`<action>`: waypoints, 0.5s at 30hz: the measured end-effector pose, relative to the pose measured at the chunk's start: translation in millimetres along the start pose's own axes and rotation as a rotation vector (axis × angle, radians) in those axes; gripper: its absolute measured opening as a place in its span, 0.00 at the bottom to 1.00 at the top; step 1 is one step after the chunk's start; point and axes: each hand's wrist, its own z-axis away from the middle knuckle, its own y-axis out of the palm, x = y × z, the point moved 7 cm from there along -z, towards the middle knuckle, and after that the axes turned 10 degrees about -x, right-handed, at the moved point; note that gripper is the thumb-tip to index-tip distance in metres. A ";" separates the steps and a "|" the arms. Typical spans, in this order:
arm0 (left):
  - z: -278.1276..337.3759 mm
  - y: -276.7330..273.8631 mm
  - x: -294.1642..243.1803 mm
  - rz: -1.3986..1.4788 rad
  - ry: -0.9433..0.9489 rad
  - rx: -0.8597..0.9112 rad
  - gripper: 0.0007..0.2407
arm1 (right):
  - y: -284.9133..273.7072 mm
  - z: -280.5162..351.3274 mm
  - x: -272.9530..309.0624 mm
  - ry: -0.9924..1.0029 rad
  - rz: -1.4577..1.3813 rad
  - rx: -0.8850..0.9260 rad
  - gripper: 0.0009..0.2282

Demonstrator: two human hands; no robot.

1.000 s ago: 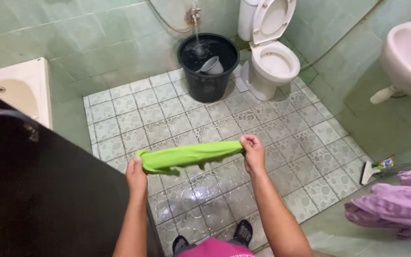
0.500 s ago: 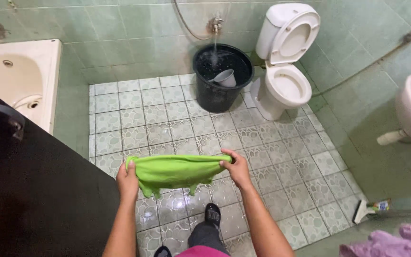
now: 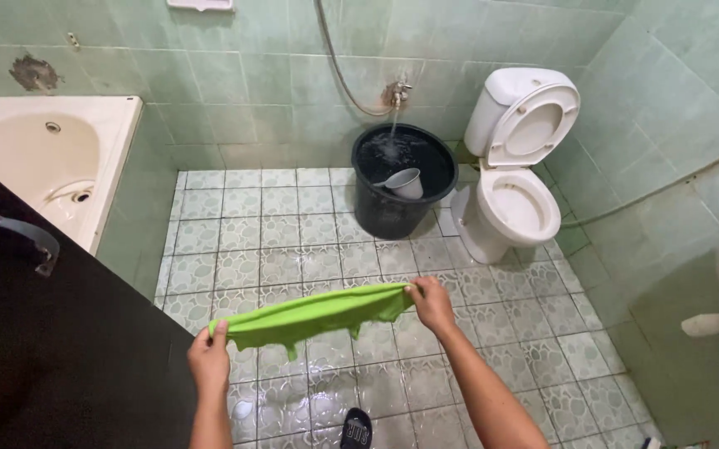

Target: The person wets a green cloth under a running tap, then wipes the bathroom door handle and the tiled walls around a bathtub. They also clean a wall-mounted soap dish and the bathtub rim using the cloth.

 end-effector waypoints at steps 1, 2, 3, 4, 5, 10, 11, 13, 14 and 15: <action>-1.5 3.4 -4.0 0.000 0.005 0.006 0.12 | -3.3 -4.1 1.3 0.004 -0.001 -0.007 0.11; -0.5 2.9 -2.9 0.101 -0.010 0.014 0.10 | -8.8 -1.0 -0.3 0.026 -0.025 -0.069 0.11; 1.2 1.0 -1.0 0.202 -0.026 0.022 0.09 | -14.3 4.3 -2.0 0.048 -0.049 -0.132 0.10; 0.7 -1.9 -6.9 0.194 -0.025 0.031 0.09 | -20.5 12.7 1.4 0.060 -0.051 -0.134 0.10; 0.0 -5.2 -14.1 0.158 -0.006 0.043 0.10 | -31.5 21.1 9.8 0.022 -0.188 -0.202 0.07; 4.4 -41.0 -29.9 0.201 -0.007 0.131 0.09 | -68.6 84.3 45.3 -0.011 -0.451 -0.387 0.05; 7.1 -47.6 -27.5 0.278 -0.028 0.178 0.09 | -67.5 97.3 44.9 0.037 -0.449 -0.371 0.06; 9.7 -58.1 -34.9 0.354 -0.036 0.223 0.09 | -69.5 111.0 49.9 0.082 -0.458 -0.359 0.07; 10.8 -69.2 -37.3 0.319 0.006 0.175 0.08 | -69.5 120.6 50.0 0.129 -0.487 -0.368 0.05; 12.2 -79.2 -39.4 0.284 0.048 0.127 0.07 | -69.2 129.7 49.2 0.175 -0.516 -0.377 0.04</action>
